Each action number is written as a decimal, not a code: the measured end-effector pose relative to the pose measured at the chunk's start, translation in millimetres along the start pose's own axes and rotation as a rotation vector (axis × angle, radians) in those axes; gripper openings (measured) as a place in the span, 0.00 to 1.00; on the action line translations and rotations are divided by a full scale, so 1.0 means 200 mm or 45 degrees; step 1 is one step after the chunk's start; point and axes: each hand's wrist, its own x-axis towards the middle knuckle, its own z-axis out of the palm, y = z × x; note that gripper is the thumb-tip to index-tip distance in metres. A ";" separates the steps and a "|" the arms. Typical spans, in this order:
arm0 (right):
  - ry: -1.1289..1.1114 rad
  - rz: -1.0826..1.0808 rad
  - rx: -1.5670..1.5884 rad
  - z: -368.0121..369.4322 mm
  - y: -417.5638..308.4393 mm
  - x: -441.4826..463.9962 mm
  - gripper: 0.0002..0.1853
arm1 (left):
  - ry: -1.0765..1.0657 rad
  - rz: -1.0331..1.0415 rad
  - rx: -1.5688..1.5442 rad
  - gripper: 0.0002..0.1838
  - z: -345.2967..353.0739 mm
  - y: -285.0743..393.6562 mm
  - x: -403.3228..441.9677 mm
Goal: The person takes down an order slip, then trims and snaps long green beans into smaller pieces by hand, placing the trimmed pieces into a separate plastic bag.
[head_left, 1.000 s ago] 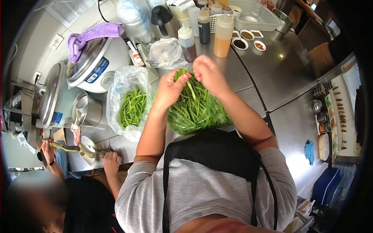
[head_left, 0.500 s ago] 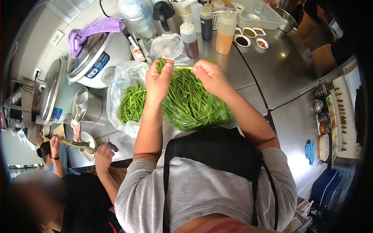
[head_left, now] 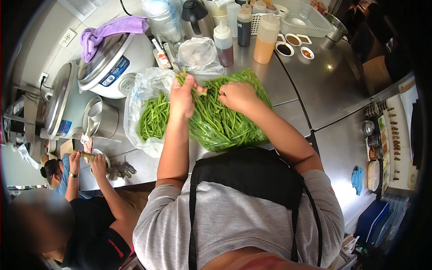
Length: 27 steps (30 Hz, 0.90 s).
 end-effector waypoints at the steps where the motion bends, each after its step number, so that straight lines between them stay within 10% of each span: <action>1: 0.052 -0.046 0.061 0.03 0.01 0.01 0.07 | -0.096 -0.016 0.005 0.06 0.00 0.00 0.00; 10: 0.577 -0.267 0.781 -0.19 -0.04 0.01 0.04 | -0.287 0.016 0.771 0.08 0.12 -0.07 -0.09; 16: 0.031 0.003 1.873 -0.17 0.00 -0.06 0.07 | -0.317 0.299 1.207 0.05 0.16 -0.03 -0.08; 27: 0.339 -0.198 0.713 -0.04 0.04 -0.08 0.09 | -0.074 0.085 0.423 0.05 0.15 0.10 -0.07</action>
